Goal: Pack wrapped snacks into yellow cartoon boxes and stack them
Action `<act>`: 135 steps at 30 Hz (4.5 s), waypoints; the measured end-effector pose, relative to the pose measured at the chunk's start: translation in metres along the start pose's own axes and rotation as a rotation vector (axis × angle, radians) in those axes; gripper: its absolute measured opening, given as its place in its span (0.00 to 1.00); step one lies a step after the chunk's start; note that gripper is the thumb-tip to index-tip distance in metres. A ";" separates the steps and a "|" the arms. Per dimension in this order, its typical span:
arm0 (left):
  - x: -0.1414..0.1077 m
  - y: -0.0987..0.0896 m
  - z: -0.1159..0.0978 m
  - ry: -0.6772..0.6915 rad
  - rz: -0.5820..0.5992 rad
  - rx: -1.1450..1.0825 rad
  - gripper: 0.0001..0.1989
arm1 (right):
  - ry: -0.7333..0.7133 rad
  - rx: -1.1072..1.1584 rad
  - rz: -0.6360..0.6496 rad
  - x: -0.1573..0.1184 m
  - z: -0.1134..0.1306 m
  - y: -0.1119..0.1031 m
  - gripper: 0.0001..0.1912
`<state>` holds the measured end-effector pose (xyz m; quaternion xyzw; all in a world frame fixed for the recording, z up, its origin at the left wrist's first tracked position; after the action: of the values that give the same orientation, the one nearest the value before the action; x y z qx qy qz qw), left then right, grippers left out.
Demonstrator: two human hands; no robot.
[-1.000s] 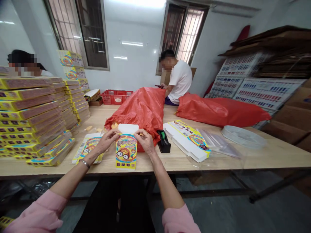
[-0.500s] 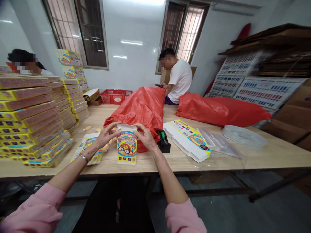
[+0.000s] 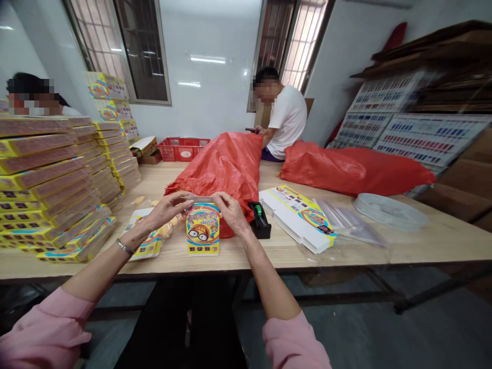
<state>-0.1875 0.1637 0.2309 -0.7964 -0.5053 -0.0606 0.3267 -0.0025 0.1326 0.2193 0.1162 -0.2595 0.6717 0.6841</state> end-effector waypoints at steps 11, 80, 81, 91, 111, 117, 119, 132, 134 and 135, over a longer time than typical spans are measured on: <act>-0.005 0.007 0.004 -0.135 -0.002 -0.083 0.26 | 0.037 0.038 -0.005 0.000 -0.004 -0.001 0.16; -0.011 0.028 0.011 0.274 0.083 0.198 0.16 | -0.307 -0.331 -0.032 -0.048 -0.014 -0.001 0.10; -0.016 0.032 0.018 0.261 0.109 0.190 0.16 | -0.287 -0.337 -0.028 -0.051 -0.019 0.000 0.11; 0.006 0.018 0.003 0.073 0.051 0.056 0.16 | -0.034 -0.185 0.043 -0.020 -0.019 -0.003 0.17; 0.024 0.006 0.027 0.194 -0.045 0.139 0.18 | -0.199 -0.203 0.110 0.015 -0.031 0.002 0.15; 0.034 0.014 0.047 0.376 -0.021 0.258 0.23 | -0.272 -0.285 0.115 0.016 -0.047 -0.002 0.18; 0.037 0.017 0.049 0.404 -0.010 0.262 0.22 | -0.269 -0.296 0.079 0.017 -0.050 -0.005 0.17; 0.040 0.022 0.049 0.411 0.064 0.317 0.18 | -0.422 -0.409 0.034 0.017 -0.063 -0.001 0.16; 0.044 0.026 0.050 0.373 0.041 0.288 0.20 | -0.404 -0.417 -0.020 0.016 -0.066 -0.001 0.16; 0.046 0.028 0.049 0.360 0.037 0.273 0.20 | -0.386 -0.425 -0.034 0.016 -0.065 0.001 0.15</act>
<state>-0.1531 0.2192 0.1996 -0.7303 -0.4278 -0.1269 0.5172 0.0090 0.1788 0.1730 0.1005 -0.5178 0.5563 0.6421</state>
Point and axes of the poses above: each hand's wrist, its own x-axis towards the middle knuckle, its own y-axis out of the palm, z = x × y, the point moved 7 cm from there along x, towards the middle knuckle, and after that the axes turned 1 degree about x, right-handed, at the moved point
